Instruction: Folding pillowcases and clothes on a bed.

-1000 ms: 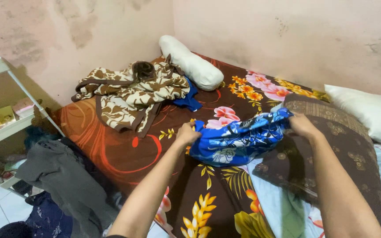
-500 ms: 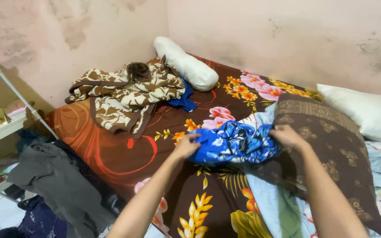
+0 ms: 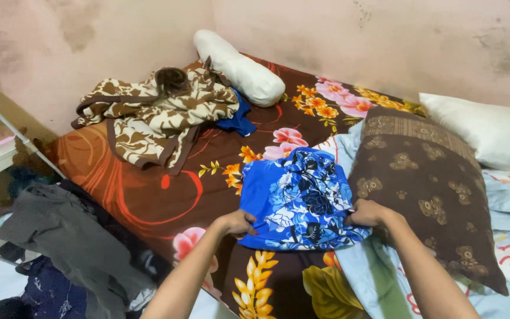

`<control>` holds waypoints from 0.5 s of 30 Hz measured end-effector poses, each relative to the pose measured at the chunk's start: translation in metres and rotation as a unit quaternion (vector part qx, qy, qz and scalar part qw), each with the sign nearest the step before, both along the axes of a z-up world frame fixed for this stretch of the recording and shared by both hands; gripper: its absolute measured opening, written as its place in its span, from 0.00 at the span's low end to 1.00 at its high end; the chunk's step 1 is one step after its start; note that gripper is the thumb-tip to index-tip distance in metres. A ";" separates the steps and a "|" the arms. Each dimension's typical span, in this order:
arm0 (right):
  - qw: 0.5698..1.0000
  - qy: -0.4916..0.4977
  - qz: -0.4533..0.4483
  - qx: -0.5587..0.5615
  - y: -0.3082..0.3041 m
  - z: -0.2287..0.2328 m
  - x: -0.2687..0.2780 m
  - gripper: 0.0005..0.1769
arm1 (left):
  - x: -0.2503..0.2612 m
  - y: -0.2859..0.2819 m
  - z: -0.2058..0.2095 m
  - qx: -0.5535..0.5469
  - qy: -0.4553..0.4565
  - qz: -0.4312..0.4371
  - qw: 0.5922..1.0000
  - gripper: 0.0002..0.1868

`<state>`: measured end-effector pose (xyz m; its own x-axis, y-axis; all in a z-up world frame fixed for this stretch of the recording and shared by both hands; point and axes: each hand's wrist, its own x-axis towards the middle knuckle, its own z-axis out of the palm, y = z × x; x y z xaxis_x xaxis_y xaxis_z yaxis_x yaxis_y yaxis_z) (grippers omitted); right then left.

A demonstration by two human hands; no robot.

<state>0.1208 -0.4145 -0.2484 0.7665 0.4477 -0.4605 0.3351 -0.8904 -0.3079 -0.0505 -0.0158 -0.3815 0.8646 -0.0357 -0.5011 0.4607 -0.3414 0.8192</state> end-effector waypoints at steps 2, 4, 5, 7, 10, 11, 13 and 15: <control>1.000 -0.006 0.017 -0.023 0.000 0.004 -0.015 0.28 | -0.009 -0.006 0.014 0.015 0.036 0.009 0.999 0.31; 0.998 -0.014 0.037 -0.046 -0.002 -0.001 -0.023 0.29 | -0.017 -0.009 0.019 0.030 0.070 0.022 0.997 0.33; 0.996 -0.017 0.058 -0.069 -0.005 -0.009 -0.024 0.29 | -0.021 -0.011 0.015 0.027 0.073 0.011 0.997 0.35; 0.992 -0.018 0.080 -0.094 -0.011 -0.028 -0.028 0.30 | -0.028 -0.017 0.000 0.023 0.077 0.001 0.997 0.37; 0.988 -0.016 0.093 -0.123 -0.018 -0.047 -0.038 0.31 | -0.031 -0.029 -0.029 0.031 0.116 -0.098 0.988 0.35; 0.986 0.001 0.097 -0.136 -0.019 -0.050 -0.042 0.31 | -0.032 -0.034 -0.036 0.039 0.141 -0.107 0.983 0.35; 0.983 0.020 0.099 -0.150 -0.022 -0.055 -0.052 0.31 | -0.037 -0.044 -0.048 0.046 0.166 -0.118 0.978 0.35; 0.971 0.066 0.120 -0.194 -0.021 -0.057 -0.062 0.31 | -0.046 -0.051 -0.055 0.053 0.225 -0.188 0.955 0.33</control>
<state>0.0589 -0.4356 -0.3057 0.5835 0.3800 -0.7177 0.5283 -0.8488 -0.0199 -0.0960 -0.0666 -0.4361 0.4975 -0.2304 -0.8363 0.5859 -0.6217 0.5199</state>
